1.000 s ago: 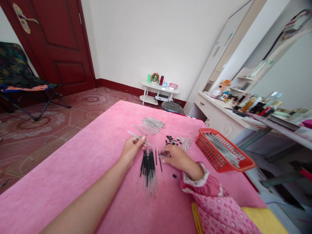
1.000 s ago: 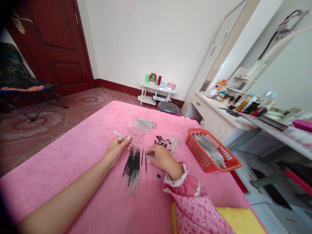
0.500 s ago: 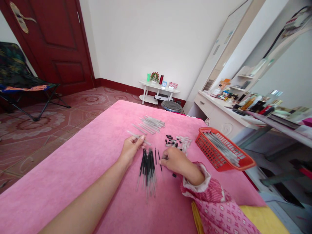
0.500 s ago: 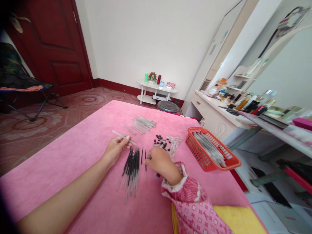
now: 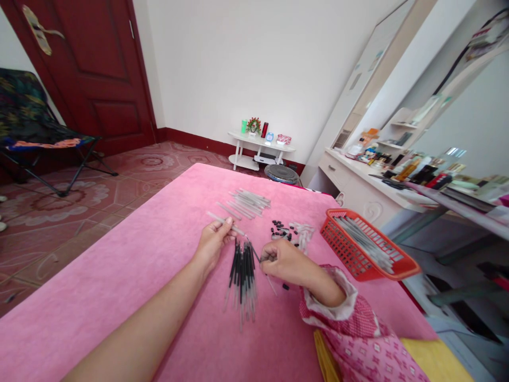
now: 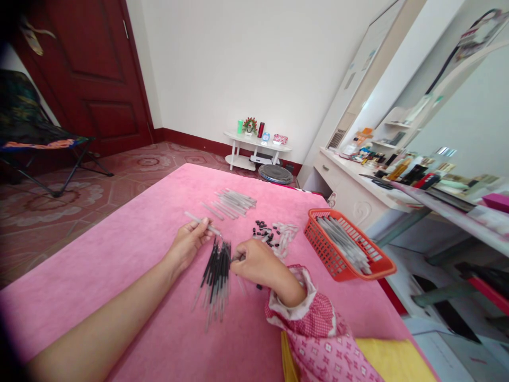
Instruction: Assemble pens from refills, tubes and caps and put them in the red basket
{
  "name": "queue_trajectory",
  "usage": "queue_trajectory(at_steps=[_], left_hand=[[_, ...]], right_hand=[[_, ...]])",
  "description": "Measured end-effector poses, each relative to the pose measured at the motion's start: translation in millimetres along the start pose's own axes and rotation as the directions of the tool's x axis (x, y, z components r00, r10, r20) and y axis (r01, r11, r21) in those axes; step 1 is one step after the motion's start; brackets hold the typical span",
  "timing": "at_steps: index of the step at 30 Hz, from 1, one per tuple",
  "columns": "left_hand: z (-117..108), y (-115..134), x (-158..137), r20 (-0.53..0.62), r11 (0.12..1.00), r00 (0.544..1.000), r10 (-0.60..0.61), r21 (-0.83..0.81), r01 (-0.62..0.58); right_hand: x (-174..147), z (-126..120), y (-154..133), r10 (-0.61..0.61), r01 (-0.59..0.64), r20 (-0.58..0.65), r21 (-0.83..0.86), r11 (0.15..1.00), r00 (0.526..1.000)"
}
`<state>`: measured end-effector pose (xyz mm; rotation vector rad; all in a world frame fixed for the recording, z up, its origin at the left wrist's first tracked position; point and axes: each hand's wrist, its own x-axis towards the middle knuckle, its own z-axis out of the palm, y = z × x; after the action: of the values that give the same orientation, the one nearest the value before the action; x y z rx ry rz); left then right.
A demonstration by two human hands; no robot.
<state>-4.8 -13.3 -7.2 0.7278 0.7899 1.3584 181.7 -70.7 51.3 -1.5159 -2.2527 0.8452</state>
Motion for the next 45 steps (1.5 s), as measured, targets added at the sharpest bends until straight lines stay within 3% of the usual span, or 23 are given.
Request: queue_trajectory(at_steps=[6,17,20,23,27,30,33,37,45], left_hand=[[3,3,-4,0.057,0.998,0.998,-0.038,-0.046,0.041],[7,5,-10,0.210,0.994,0.974,-0.078,0.090,0.060],[8,5,-14,0.259,0.992,0.960,-0.106,0.091,0.085],[10,6,-16,0.275,0.983,0.944,-0.181,0.023,0.182],[9,10,-11,0.143,0.936,0.964,-0.224,-0.243,0.253],[7,14,-4,-0.001,0.867,0.970,-0.242,-0.450,0.216],[2,16,0,-0.045,0.810,0.967,-0.252,-0.557,0.185],[-1,15,1,-0.016,0.813,0.976,-0.215,-0.557,0.170],[1,13,-1,-0.016,0.849,0.984,-0.179,-0.508,0.147]], right_hand=[[-1,3,0,-0.016,0.015,0.019,0.042,0.999,1.000],[1,-8,3,-0.019,-0.032,0.168,0.293,0.956,0.986],[1,-11,-2,0.016,-0.063,0.122,0.393,0.917,0.992],[1,-15,-8,0.054,-0.068,0.043,0.504,0.861,0.998],[1,-25,-3,0.082,0.026,-0.159,0.583,0.812,0.984],[0,-36,15,0.160,-0.014,-0.290,0.447,0.894,0.944],[-1,-44,37,0.155,-0.121,-0.341,0.120,0.985,0.927],[0,-44,57,0.176,-0.248,-0.327,-0.194,0.949,0.928],[5,-25,59,0.150,-0.289,-0.354,-0.383,0.877,0.923]])
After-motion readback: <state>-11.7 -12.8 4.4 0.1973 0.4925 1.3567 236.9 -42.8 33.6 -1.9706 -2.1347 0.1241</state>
